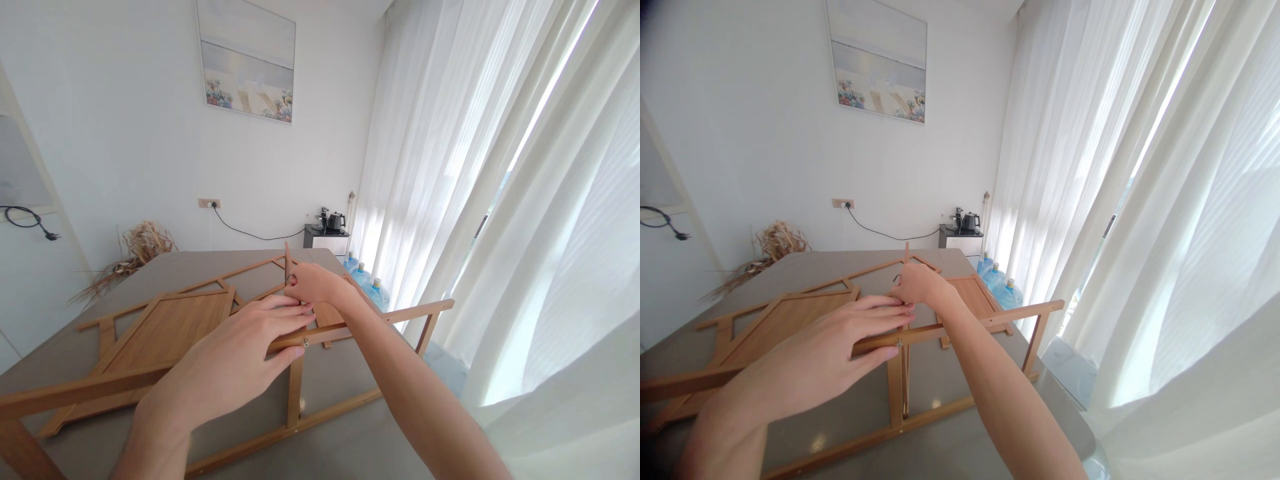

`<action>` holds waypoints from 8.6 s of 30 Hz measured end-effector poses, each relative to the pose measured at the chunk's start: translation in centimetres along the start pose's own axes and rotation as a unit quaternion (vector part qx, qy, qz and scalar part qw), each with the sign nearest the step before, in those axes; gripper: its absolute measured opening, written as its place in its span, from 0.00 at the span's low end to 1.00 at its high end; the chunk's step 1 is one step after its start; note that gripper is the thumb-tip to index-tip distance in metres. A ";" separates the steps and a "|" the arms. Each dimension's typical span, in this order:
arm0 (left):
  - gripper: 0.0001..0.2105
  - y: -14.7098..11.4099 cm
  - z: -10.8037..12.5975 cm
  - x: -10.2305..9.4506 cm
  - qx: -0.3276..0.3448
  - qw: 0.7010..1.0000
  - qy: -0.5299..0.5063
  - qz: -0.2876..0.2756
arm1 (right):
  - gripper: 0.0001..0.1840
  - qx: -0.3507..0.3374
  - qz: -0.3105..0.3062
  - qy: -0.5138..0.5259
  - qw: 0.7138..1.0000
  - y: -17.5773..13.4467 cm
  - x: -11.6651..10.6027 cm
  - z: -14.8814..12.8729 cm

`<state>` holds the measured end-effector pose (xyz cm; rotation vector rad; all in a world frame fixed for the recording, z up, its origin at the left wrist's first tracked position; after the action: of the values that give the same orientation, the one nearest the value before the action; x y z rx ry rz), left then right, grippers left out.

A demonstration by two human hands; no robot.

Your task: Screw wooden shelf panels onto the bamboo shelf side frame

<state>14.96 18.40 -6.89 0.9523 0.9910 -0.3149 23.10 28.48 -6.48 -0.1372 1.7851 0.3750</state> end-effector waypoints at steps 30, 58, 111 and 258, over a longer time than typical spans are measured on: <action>0.16 0.6 0.2 -0.5 -0.015 0.998 -0.052 0.027 | 0.08 -0.143 0.116 0.103 0.978 -14.6 -3.4 -2.1; 0.14 0.7 0.1 -0.4 -0.024 0.997 -0.063 0.026 | 0.10 -0.140 0.172 0.024 0.975 -13.9 -2.6 -3.3; 0.15 0.4 -0.2 -0.5 -0.011 0.998 -0.055 0.040 | 0.12 -0.105 0.093 0.026 0.990 -14.0 -1.5 -2.6; 0.14 0.6 -0.2 -0.4 -0.014 0.998 -0.059 0.033 | 0.12 -0.090 0.059 0.055 0.993 -13.9 -1.8 -2.5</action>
<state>14.98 18.82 -6.29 0.9274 0.8523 -0.2983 25.24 14.36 -6.73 -0.1830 1.8715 0.6230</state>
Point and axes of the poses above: each hand's wrist, its own y-axis towards the middle knuckle, its own x-axis out of the palm, z = x × y, the point moved 9 cm from there along y, towards the middle knuckle, and after that the axes turned 8 degrees about z, right-handed, at the moved point
